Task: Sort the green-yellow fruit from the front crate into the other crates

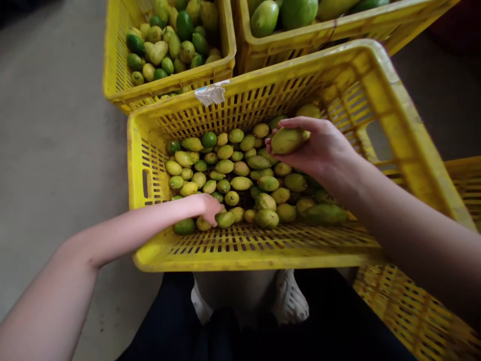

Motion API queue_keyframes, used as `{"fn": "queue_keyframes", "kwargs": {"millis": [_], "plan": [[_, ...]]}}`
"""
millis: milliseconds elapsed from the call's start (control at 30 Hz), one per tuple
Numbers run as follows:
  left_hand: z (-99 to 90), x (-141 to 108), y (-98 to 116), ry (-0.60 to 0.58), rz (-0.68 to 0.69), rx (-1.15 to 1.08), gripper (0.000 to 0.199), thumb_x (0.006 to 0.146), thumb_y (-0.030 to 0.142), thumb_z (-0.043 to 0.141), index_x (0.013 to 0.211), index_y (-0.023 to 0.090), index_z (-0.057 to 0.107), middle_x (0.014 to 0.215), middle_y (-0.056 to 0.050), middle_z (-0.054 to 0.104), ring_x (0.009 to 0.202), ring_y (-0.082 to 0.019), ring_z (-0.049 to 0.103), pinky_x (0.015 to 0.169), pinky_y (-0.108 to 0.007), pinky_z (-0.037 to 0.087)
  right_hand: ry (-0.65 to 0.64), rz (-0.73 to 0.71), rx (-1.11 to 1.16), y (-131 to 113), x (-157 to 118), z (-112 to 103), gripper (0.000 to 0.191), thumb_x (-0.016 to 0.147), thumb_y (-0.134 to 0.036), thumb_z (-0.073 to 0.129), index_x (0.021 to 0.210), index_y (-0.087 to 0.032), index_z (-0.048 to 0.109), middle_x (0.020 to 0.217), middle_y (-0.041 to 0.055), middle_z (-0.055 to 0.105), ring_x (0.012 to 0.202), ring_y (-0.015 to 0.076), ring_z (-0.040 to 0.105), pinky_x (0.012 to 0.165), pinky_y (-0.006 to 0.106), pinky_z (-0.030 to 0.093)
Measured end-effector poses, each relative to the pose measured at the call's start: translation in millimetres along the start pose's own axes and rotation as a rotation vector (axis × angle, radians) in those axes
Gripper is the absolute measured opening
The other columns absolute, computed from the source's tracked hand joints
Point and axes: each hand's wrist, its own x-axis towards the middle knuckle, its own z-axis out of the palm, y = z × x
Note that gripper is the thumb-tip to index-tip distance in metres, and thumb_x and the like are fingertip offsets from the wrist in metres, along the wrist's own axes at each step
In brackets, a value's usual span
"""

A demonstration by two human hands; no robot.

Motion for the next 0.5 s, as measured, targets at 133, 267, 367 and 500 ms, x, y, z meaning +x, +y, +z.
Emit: {"fn": "queue_keyframes", "kwargs": {"millis": [133,267,367,500], "plan": [[21.9,13.3,-1.9,0.124,0.088,-0.302,0.033,0.055,0.042,0.083,0.076,0.023,0.064,0.065,-0.001,0.059,0.085,-0.028,0.064,0.083,-0.039,0.049,-0.01,0.0,-0.067,9.8,5.9,-2.8,0.014,0.073,-0.006,0.06,0.068,-0.017,0.053,0.071,-0.0002,0.057,0.069,0.0114,0.054,0.065,0.026,0.05],[41.3,22.9,2.6,0.255,0.065,-0.472,0.032,0.054,0.042,0.083,0.065,0.025,0.059,0.06,-0.001,0.053,0.09,-0.031,0.063,0.083,-0.039,0.049,-0.139,0.041,-0.18,23.2,15.6,-8.1,0.018,0.068,-0.012,0.069,0.071,-0.021,0.053,0.069,0.0017,0.058,0.072,0.0176,0.055,0.068,0.035,0.052],[35.8,26.7,1.8,0.262,0.058,-0.523,0.037,0.047,0.044,0.086,0.056,0.025,0.055,0.058,0.001,0.053,0.091,-0.029,0.063,0.083,-0.038,0.05,-0.193,0.078,-0.194,27.3,17.1,-8.6,0.022,0.065,-0.015,0.073,0.072,-0.022,0.053,0.068,0.0015,0.06,0.073,0.0194,0.057,0.069,0.038,0.054],[-18.5,22.8,2.0,0.048,0.126,-0.509,0.038,0.052,0.051,0.082,0.051,0.023,0.056,0.047,0.004,0.05,0.068,-0.022,0.064,0.072,-0.034,0.052,-0.17,0.088,-0.164,24.8,14.8,-7.7,0.021,0.066,-0.02,0.072,0.075,-0.022,0.054,0.068,0.0002,0.059,0.069,0.0182,0.058,0.064,0.037,0.055]]}}
